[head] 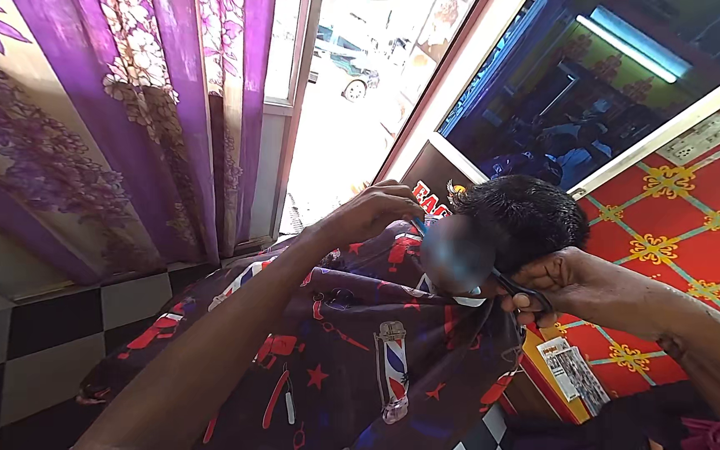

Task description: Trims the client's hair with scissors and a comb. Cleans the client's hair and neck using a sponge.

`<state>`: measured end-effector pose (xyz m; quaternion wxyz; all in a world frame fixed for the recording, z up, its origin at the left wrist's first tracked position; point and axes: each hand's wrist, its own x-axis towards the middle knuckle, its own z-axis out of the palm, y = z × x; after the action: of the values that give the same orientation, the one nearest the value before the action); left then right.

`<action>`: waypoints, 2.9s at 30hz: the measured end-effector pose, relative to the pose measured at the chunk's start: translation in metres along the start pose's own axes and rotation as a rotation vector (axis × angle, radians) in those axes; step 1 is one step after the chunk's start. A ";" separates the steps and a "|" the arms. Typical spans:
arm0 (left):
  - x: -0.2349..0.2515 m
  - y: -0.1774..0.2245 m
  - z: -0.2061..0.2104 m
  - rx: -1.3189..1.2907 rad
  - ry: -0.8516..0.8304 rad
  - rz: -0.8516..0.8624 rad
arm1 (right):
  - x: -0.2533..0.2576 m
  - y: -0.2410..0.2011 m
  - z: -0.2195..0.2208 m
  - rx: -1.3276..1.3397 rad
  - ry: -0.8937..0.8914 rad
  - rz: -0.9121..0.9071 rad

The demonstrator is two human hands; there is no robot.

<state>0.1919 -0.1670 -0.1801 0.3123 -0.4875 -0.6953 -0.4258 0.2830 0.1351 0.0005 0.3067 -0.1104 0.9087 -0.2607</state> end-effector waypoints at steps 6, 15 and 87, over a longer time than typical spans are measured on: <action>0.009 0.040 -0.005 -0.477 0.306 -0.323 | 0.000 -0.002 -0.001 0.010 0.005 0.022; 0.034 0.028 -0.008 -0.065 0.152 -0.113 | 0.001 -0.005 0.001 -0.033 0.037 0.028; 0.017 0.001 0.010 0.184 0.059 -0.062 | -0.002 0.036 0.007 0.018 -0.024 0.060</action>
<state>0.1873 -0.1505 -0.1698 0.3628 -0.4222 -0.7367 -0.3839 0.2869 0.1632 -0.0227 0.3262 -0.0834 0.9054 -0.2584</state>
